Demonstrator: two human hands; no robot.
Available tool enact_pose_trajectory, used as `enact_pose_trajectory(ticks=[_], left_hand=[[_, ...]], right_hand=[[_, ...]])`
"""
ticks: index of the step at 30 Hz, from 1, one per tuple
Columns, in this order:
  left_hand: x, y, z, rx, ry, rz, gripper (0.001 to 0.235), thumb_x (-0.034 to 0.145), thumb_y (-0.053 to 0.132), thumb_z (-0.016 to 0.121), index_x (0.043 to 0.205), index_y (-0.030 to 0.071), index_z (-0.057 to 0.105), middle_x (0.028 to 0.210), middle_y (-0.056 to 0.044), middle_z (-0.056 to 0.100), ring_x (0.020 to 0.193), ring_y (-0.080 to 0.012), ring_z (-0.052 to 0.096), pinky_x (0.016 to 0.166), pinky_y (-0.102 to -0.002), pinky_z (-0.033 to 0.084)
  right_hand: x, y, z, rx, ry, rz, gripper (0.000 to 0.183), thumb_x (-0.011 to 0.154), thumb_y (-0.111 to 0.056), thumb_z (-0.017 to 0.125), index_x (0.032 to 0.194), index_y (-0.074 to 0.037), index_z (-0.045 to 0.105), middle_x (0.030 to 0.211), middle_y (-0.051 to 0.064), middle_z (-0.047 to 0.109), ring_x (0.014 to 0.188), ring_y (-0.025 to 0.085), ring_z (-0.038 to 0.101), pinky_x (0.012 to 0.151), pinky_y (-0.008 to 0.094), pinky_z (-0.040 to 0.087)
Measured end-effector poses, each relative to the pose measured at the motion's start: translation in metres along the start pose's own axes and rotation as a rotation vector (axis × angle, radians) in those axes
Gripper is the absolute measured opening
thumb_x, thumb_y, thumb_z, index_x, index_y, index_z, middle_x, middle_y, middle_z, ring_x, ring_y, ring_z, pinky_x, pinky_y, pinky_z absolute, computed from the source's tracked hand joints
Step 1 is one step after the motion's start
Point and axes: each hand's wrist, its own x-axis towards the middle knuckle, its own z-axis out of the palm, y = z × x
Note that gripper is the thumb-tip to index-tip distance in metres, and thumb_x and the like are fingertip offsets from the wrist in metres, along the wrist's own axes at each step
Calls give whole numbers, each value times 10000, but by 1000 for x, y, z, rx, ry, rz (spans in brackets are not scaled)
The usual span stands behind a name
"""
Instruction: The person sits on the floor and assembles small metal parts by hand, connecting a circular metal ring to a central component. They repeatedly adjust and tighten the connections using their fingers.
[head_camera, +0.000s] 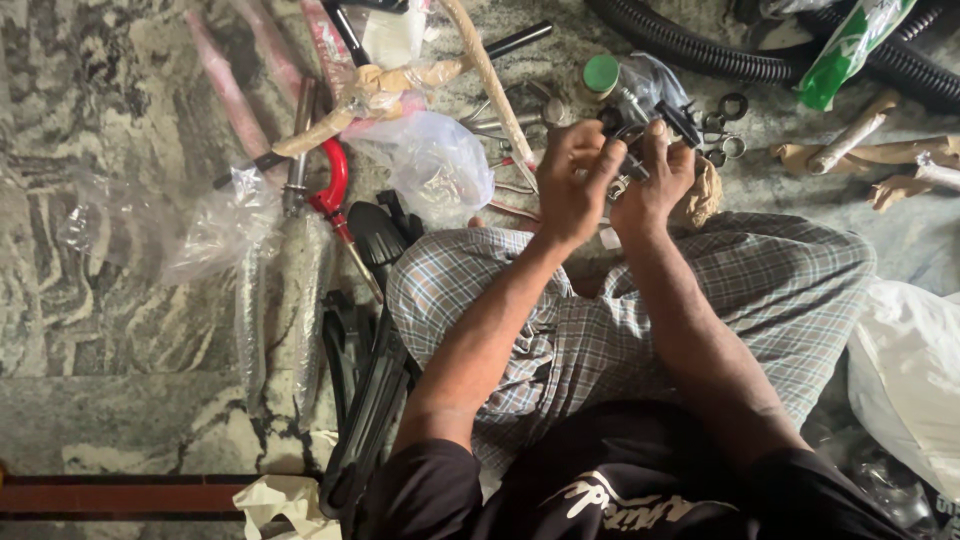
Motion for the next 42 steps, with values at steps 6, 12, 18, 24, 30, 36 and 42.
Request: enact_pose_trajectory(ticks=[6,12,18,24,30,36,42], left_hand=[[25,-14,-18,-190,-102,-130,331,1061,223,624,1265,-24,705,1179,-138,740,985,-177,699,901,-300,555],[25,2,-30,-179,-291,-111,417,977,256,661,1261,-47,622,1189,-115,695,1065,-174,689,921,-352,591],[34,14,-39,-155,-558,-484,575,1014,494,574,1150,-37,749,974,-153,797,875,-205,760,825,-349,628],[37,9,-34,-122,-658,-365,363,887,245,735,1128,-25,736,971,-98,744,912,-175,679,862,-317,541],[34,3,-37,-54,-646,-282,375,815,176,719,1129,-21,667,953,-26,692,893,-136,617,824,-279,491],[28,1,-29,-625,-535,-391,579,914,217,778,1384,-42,560,1116,-69,623,1018,-166,559,889,-299,446],[29,22,-32,-201,-537,-101,899,931,447,725,1626,-9,383,1451,-155,620,1246,-192,595,1106,-324,457]], right_hand=[[-8,-60,4,-130,-413,355,207,1011,-266,712,942,-94,622,801,-24,612,663,90,573,545,256,462],[13,-55,-9,-315,-460,301,195,1006,-222,734,1093,-58,676,907,-6,693,748,65,640,643,232,510],[16,-80,-7,-824,-585,-352,308,962,-124,765,1248,-27,707,963,68,741,769,122,684,629,277,543],[17,-118,5,-1038,-929,-1003,316,925,-156,848,1203,-41,750,1113,121,743,974,239,741,779,340,630],[14,-121,25,-1019,-1010,-1224,278,918,-175,862,1144,-45,768,1077,102,753,972,226,740,775,336,642],[5,-132,41,-829,-921,-1097,189,977,-113,809,1145,-39,764,1092,103,665,910,209,671,719,300,588],[-3,-143,16,-764,-670,-569,281,1024,-31,662,1293,0,736,980,85,599,830,177,584,695,313,503]])
